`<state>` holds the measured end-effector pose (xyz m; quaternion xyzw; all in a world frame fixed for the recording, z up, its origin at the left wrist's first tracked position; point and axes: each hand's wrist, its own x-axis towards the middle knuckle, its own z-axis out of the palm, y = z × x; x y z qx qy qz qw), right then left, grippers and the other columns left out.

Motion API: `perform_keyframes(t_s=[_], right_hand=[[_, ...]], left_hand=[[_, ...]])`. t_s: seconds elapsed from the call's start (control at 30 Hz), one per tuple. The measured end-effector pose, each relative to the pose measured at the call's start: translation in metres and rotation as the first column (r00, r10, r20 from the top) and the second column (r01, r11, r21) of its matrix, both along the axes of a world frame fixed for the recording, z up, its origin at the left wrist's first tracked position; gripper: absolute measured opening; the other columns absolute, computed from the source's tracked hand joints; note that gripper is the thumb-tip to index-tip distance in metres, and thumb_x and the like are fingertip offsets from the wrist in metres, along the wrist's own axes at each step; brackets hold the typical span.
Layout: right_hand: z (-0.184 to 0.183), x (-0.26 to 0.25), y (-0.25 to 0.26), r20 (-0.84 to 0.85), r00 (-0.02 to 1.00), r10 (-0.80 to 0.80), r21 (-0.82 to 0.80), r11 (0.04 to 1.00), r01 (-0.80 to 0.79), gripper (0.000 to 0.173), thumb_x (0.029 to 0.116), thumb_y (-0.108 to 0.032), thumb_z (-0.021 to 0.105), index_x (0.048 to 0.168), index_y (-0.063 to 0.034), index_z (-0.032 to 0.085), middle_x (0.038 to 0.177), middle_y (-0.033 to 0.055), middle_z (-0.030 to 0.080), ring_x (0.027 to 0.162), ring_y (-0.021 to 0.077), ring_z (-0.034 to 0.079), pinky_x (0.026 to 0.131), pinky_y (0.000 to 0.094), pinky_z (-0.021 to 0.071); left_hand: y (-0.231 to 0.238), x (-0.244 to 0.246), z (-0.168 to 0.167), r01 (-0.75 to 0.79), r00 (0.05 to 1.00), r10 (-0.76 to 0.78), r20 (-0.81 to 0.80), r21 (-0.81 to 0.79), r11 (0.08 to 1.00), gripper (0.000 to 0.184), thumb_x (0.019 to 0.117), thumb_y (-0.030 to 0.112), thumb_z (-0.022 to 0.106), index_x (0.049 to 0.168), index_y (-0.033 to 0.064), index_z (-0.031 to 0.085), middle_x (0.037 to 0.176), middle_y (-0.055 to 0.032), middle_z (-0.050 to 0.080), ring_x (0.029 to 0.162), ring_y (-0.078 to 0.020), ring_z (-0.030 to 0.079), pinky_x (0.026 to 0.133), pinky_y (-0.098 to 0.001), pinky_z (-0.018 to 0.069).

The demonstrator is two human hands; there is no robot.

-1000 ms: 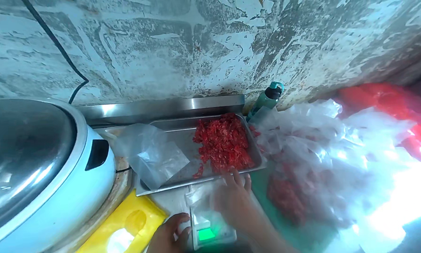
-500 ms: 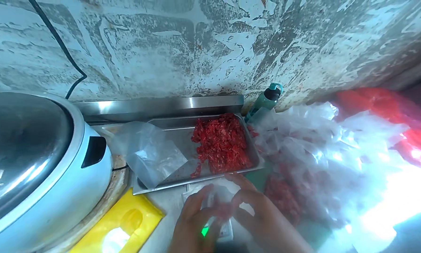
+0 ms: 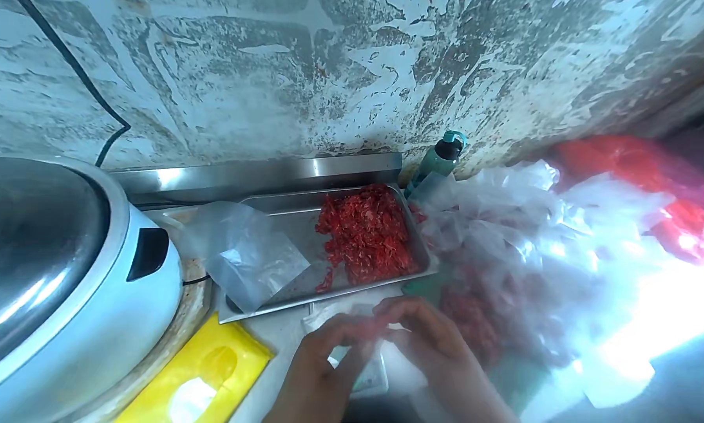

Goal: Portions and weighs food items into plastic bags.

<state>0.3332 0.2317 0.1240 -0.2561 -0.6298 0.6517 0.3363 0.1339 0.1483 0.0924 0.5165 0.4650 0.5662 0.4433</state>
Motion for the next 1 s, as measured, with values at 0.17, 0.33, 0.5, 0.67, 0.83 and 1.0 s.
perform_keyframes(t_s=[0.17, 0.33, 0.5, 0.67, 0.83, 1.0], right_hand=[[-0.009, -0.007, -0.009, 0.021, 0.993, 0.119, -0.154, 0.981, -0.114, 0.045, 0.0955, -0.008, 0.069, 0.135, 0.0062, 0.054, 0.114, 0.0124, 0.069, 0.1, 0.018, 0.069, 0.089, 0.0352, 0.0598], [-0.016, -0.005, -0.009, 0.185, 0.98, 0.079, 0.005, 0.997, -0.081, 0.015, 0.1018, -0.013, 0.062, 0.101, -0.0017, 0.072, 0.088, 0.0044, 0.071, 0.076, 0.0092, 0.065, 0.068, 0.026, 0.056], [-0.019, 0.004, -0.006, 0.185, 0.98, 0.077, 0.005, 0.997, -0.08, 0.017, 0.1019, -0.009, 0.059, 0.105, -0.0016, 0.073, 0.089, 0.0053, 0.073, 0.078, 0.0105, 0.068, 0.071, 0.0275, 0.0585], [-0.021, 0.005, -0.005, 0.284, 0.958, -0.033, 0.037, 0.999, 0.024, 0.015, 0.1008, -0.011, 0.06, 0.103, -0.0053, 0.074, 0.086, 0.002, 0.072, 0.073, 0.0082, 0.065, 0.066, 0.025, 0.0558], [-0.019, 0.0, -0.006, 0.449, 0.888, -0.099, 0.136, 0.99, 0.041, 0.016, 0.1005, -0.017, 0.06, 0.104, -0.0113, 0.074, 0.088, -0.0026, 0.071, 0.075, 0.0053, 0.065, 0.067, 0.0236, 0.0561], [0.004, 0.011, -0.008, 0.424, 0.902, -0.081, 0.248, 0.968, -0.029, 0.015, 0.1014, -0.014, 0.058, 0.102, -0.0106, 0.073, 0.093, -0.0019, 0.072, 0.079, 0.0048, 0.067, 0.071, 0.0236, 0.0585]], left_hand=[[-0.001, -0.001, 0.019, -0.045, 0.999, 0.043, 0.033, 0.044, 0.998, 0.014, 0.1014, 0.014, 0.062, 0.106, 0.0038, 0.071, 0.096, -0.0024, 0.073, 0.087, -0.0113, 0.071, 0.08, -0.029, 0.0617], [-0.005, -0.004, 0.021, -0.132, 0.981, 0.126, 0.145, 0.032, 0.991, 0.014, 0.1018, 0.012, 0.06, 0.109, 0.0042, 0.069, 0.101, -0.0046, 0.073, 0.089, -0.0141, 0.071, 0.082, -0.0313, 0.0617], [-0.006, -0.018, 0.016, -0.186, 0.878, 0.192, 0.438, -0.056, 0.981, 0.019, 0.102, 0.022, 0.063, 0.11, 0.0049, 0.068, 0.1, -0.0115, 0.072, 0.086, -0.0192, 0.072, 0.08, -0.0365, 0.0628], [-0.01, -0.041, 0.024, -0.212, 0.894, 0.186, 0.407, 0.021, 0.977, 0.02, 0.1001, 0.029, 0.065, 0.11, 0.013, 0.071, 0.104, -0.0077, 0.072, 0.089, -0.0177, 0.072, 0.081, -0.035, 0.0621], [-0.014, -0.07, 0.037, -0.267, 0.919, 0.214, 0.332, 0.123, 0.956, 0.02, 0.1001, 0.032, 0.065, 0.108, 0.0155, 0.072, 0.119, -0.0103, 0.069, 0.099, -0.0228, 0.071, 0.083, -0.0373, 0.0628], [-0.025, -0.087, 0.036, -0.219, 0.973, 0.207, 0.104, 0.117, 0.969, 0.018, 0.1019, 0.033, 0.062, 0.111, 0.0198, 0.071, 0.115, -0.0041, 0.071, 0.097, -0.0194, 0.072, 0.083, -0.0345, 0.0625]])
